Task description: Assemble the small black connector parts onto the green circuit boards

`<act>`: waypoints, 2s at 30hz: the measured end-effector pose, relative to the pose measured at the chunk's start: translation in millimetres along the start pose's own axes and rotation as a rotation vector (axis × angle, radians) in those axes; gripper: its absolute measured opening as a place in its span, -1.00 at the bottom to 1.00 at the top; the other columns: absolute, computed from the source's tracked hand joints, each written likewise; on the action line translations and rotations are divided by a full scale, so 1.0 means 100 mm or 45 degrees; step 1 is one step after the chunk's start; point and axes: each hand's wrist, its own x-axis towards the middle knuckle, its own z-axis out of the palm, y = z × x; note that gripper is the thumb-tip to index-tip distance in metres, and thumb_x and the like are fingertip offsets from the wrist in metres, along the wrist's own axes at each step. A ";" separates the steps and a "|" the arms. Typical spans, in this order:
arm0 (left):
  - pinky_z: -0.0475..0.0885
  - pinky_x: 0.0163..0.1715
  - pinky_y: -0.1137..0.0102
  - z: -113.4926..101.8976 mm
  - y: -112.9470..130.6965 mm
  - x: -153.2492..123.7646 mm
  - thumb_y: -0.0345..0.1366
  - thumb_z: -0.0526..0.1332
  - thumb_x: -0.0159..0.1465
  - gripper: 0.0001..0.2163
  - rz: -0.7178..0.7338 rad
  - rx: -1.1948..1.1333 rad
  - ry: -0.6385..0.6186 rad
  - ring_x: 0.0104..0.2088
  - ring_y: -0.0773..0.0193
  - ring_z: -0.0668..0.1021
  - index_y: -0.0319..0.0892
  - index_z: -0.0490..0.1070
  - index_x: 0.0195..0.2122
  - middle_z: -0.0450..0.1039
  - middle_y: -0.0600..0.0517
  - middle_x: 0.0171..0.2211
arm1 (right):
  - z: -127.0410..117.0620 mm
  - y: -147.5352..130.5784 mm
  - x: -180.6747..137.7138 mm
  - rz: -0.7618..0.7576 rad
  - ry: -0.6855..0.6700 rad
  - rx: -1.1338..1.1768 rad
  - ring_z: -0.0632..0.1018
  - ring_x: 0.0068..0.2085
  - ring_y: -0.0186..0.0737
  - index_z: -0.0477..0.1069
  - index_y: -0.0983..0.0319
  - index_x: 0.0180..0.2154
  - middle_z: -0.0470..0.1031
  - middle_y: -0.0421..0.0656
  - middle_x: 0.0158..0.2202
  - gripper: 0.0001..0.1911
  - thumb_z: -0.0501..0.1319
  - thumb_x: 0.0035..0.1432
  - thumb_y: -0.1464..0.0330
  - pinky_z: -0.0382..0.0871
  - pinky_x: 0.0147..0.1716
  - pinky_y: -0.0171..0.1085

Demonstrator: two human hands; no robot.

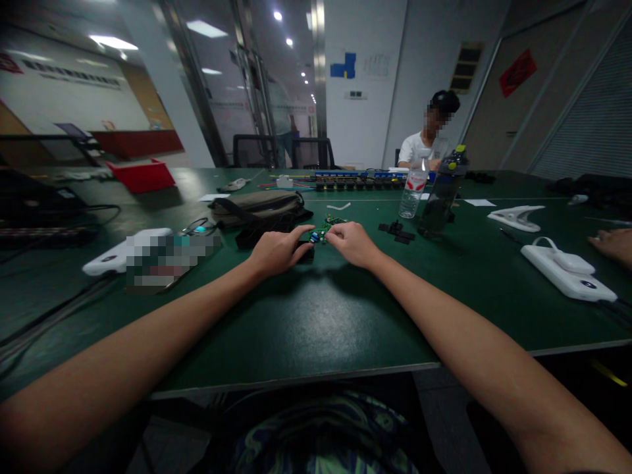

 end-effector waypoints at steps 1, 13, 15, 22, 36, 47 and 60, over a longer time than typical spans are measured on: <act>0.41 -0.40 0.38 0.00 0.00 0.00 -0.04 -0.02 0.42 -0.55 0.000 0.001 0.002 -0.33 0.08 0.66 -0.14 0.30 0.22 0.63 -0.12 -0.29 | 0.00 0.00 0.00 -0.004 -0.001 -0.001 0.26 -0.51 -0.37 0.38 0.27 -0.56 0.24 -0.27 -0.62 -0.68 0.09 0.14 0.23 0.04 -0.45 -0.32; 0.43 -0.36 0.34 -0.03 0.02 0.00 -0.03 -0.02 0.43 -0.54 -0.018 0.010 -0.048 -0.28 0.03 0.66 -0.13 0.28 0.25 0.63 -0.13 -0.26 | 0.00 0.01 0.00 -0.007 -0.007 -0.015 0.25 -0.51 -0.37 0.37 0.26 -0.56 0.26 -0.27 -0.62 -0.69 0.10 0.15 0.26 0.04 -0.45 -0.33; 0.43 -0.36 0.35 -0.02 0.01 0.00 -0.03 -0.01 0.43 -0.54 -0.020 -0.003 -0.040 -0.28 0.04 0.66 -0.14 0.28 0.24 0.63 -0.13 -0.26 | 0.00 0.01 0.00 -0.009 -0.007 -0.018 0.26 -0.50 -0.37 0.38 0.27 -0.56 0.27 -0.27 -0.61 -0.69 0.10 0.15 0.26 0.04 -0.44 -0.32; 0.42 -0.38 0.37 -0.02 0.01 -0.01 -0.03 -0.02 0.43 -0.56 -0.004 -0.003 -0.017 -0.31 0.07 0.66 -0.13 0.30 0.21 0.63 -0.11 -0.29 | 0.02 0.03 0.00 -0.005 -0.004 -0.006 0.25 -0.51 -0.36 0.40 0.27 -0.54 0.27 -0.27 -0.62 -0.70 0.11 0.15 0.27 0.04 -0.45 -0.33; 0.44 -0.38 0.32 -0.06 0.01 -0.02 -0.05 -0.03 0.44 -0.55 0.006 0.033 -0.071 -0.28 0.00 0.67 -0.16 0.28 0.23 0.63 -0.13 -0.28 | 0.02 0.01 0.00 -0.015 -0.022 -0.012 0.26 -0.51 -0.37 0.38 0.27 -0.56 0.25 -0.28 -0.62 -0.69 0.10 0.17 0.28 0.04 -0.44 -0.32; 0.45 -0.36 0.33 -0.06 0.02 -0.01 -0.05 -0.02 0.43 -0.56 -0.011 0.030 -0.086 -0.27 0.02 0.66 -0.15 0.28 0.23 0.63 -0.13 -0.27 | 0.03 0.03 0.01 -0.025 -0.028 -0.042 0.26 -0.51 -0.38 0.35 0.26 -0.57 0.24 -0.28 -0.62 -0.69 0.10 0.17 0.30 0.04 -0.45 -0.33; 0.42 -0.39 0.33 -0.05 0.02 -0.01 -0.06 -0.02 0.44 -0.56 -0.005 0.033 -0.070 -0.28 0.01 0.67 -0.17 0.29 0.23 0.63 -0.13 -0.29 | 0.03 0.04 0.01 -0.037 -0.013 0.009 0.23 -0.51 -0.38 0.30 0.25 -0.59 0.23 -0.28 -0.62 -0.69 0.08 0.16 0.30 0.02 -0.45 -0.32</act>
